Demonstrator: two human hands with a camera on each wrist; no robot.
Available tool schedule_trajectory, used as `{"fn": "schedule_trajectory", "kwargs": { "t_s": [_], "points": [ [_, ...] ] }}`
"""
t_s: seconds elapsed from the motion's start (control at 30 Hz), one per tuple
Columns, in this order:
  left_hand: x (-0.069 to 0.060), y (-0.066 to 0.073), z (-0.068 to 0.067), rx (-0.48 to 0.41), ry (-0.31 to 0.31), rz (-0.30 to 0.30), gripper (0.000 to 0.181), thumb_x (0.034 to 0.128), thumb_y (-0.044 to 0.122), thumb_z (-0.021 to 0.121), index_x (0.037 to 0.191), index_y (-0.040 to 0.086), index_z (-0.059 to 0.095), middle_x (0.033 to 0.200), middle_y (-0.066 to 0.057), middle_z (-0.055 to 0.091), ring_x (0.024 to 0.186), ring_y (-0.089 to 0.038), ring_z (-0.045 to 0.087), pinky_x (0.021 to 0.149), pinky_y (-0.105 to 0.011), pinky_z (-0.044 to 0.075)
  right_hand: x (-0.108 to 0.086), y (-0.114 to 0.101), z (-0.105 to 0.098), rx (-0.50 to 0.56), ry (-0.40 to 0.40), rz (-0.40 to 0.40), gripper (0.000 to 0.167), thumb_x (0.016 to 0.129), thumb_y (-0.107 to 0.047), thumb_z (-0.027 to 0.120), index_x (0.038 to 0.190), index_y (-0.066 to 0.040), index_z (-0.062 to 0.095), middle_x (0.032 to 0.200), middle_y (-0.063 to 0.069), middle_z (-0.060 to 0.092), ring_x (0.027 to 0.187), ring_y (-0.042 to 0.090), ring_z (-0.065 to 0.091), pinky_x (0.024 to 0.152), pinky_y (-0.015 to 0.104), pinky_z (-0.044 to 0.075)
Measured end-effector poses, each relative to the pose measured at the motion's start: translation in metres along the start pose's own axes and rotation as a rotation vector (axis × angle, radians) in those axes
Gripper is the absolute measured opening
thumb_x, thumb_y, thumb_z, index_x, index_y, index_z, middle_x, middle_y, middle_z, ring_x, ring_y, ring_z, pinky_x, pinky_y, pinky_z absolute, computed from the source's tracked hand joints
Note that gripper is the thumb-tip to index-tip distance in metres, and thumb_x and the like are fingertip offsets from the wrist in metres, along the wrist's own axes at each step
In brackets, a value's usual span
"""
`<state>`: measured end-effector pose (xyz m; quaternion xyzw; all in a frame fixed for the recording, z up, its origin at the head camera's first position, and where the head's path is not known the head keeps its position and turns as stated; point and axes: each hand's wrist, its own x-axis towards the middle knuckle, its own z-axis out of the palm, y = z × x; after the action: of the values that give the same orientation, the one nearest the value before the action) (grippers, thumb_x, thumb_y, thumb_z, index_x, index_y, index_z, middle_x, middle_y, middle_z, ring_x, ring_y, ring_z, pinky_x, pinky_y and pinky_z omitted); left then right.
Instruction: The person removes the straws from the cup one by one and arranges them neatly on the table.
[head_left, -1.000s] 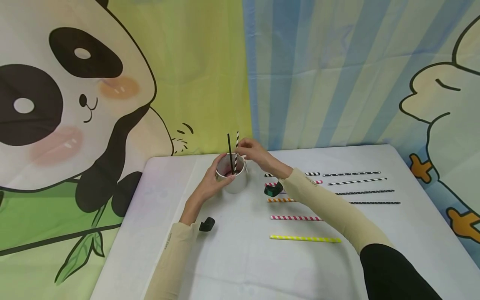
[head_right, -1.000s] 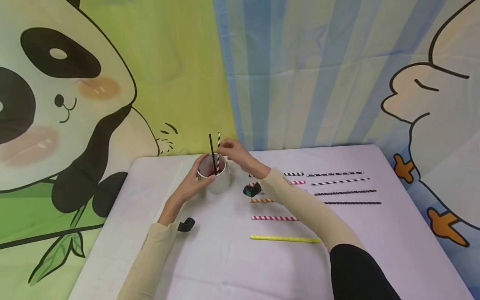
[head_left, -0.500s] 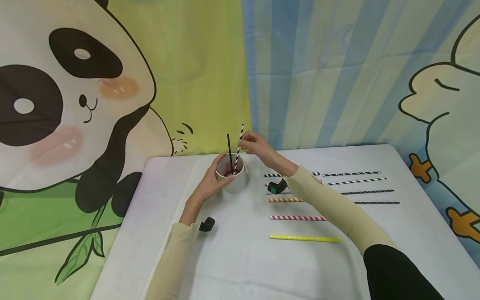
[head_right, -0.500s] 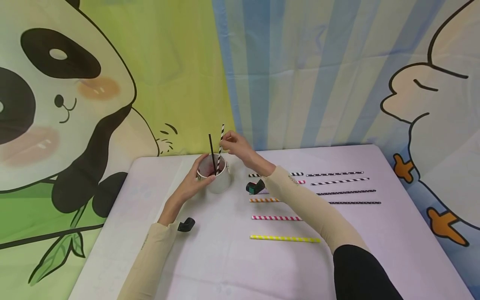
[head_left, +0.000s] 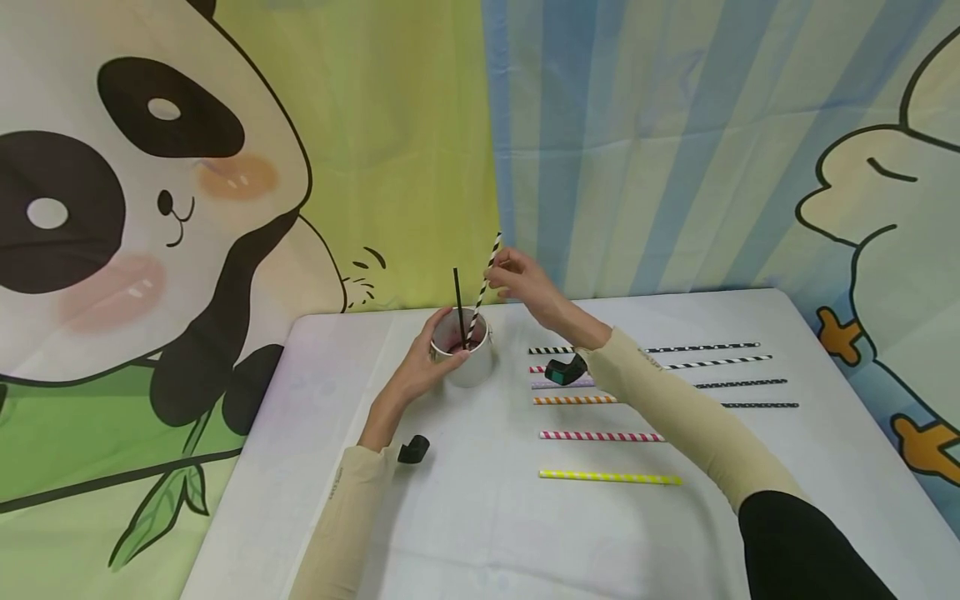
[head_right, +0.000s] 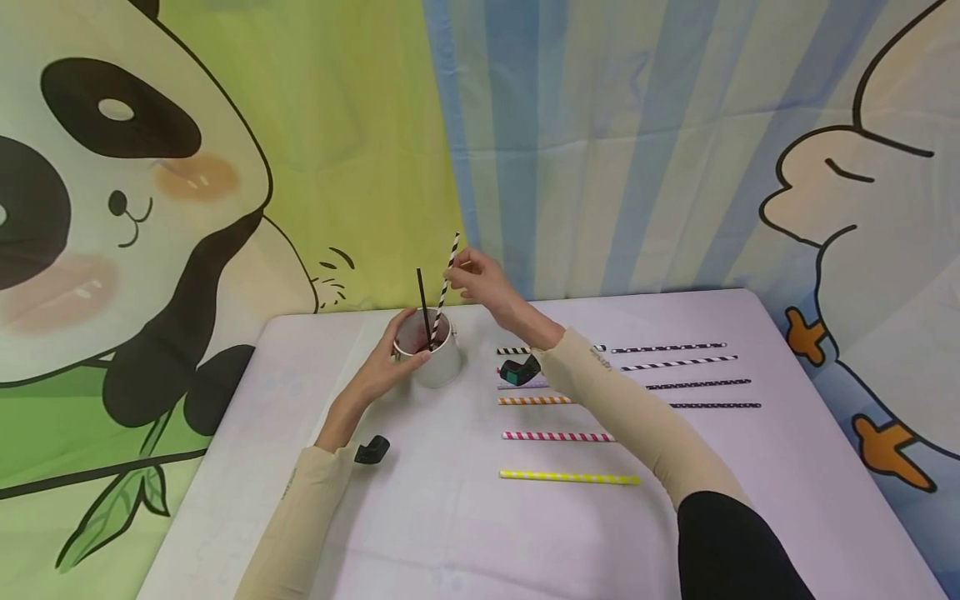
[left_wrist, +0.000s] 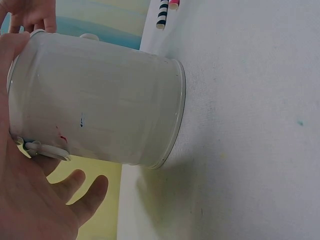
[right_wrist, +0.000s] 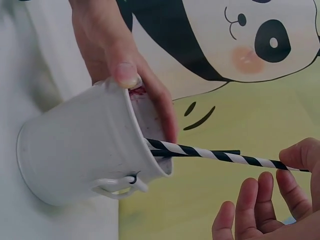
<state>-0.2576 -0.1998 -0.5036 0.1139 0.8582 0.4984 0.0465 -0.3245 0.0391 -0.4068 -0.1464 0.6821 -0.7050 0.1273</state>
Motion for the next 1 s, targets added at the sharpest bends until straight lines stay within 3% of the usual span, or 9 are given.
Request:
{"fn": "schedule_trajectory", "kwargs": {
  "t_s": [0.2,0.3,0.6,0.83,1.0],
  "points": [
    [-0.001,-0.001,0.001,-0.005,0.008,0.012,0.088,0.0888,0.043,0.075,0.159,0.034,0.022,0.162,-0.013,0.031,0.149,-0.032,0.031,0.119,-0.060,0.023,-0.007,-0.009,-0.006,0.013,0.003,-0.027,0.006,0.101,-0.019,0.058,0.100,-0.016,0.053,0.100,-0.001,0.061,0.103,0.027,0.058,0.101,0.051,0.046],
    [0.000,-0.002,0.001,-0.007,0.013,0.022,0.088,0.0891,0.041,0.075,0.159,0.031,0.022,0.162,-0.013,0.031,0.149,-0.032,0.030,0.120,-0.060,0.023,-0.010,-0.016,-0.010,0.022,0.006,-0.034,0.007,0.101,-0.019,0.058,0.100,-0.016,0.051,0.103,0.001,0.059,0.101,0.024,0.057,0.107,0.058,0.041],
    [-0.001,0.000,0.001,-0.014,0.011,0.015,0.088,0.0895,0.043,0.074,0.159,0.031,0.022,0.161,-0.008,0.032,0.149,-0.030,0.030,0.119,-0.060,0.024,-0.023,-0.038,-0.028,-0.012,0.022,-0.100,0.011,0.101,-0.018,0.060,0.097,-0.015,0.051,0.104,0.001,0.059,0.098,0.019,0.059,0.100,0.043,0.047],
    [-0.001,0.000,0.000,-0.003,0.007,0.019,0.088,0.0897,0.041,0.074,0.160,0.030,0.022,0.162,-0.009,0.030,0.150,-0.031,0.028,0.119,-0.061,0.024,-0.040,-0.050,-0.044,-0.231,0.003,-0.194,0.011,0.098,-0.019,0.064,0.099,-0.011,0.056,0.096,0.002,0.062,0.090,0.020,0.060,0.085,0.032,0.049],
    [-0.001,0.001,-0.001,-0.004,0.006,0.018,0.088,0.0899,0.040,0.075,0.160,0.030,0.022,0.161,-0.009,0.032,0.150,-0.031,0.030,0.119,-0.060,0.024,-0.058,-0.056,-0.051,-0.464,-0.015,-0.230,0.014,0.098,-0.020,0.064,0.101,-0.007,0.058,0.098,0.007,0.060,0.090,0.022,0.059,0.084,0.035,0.048]
  ]
}}
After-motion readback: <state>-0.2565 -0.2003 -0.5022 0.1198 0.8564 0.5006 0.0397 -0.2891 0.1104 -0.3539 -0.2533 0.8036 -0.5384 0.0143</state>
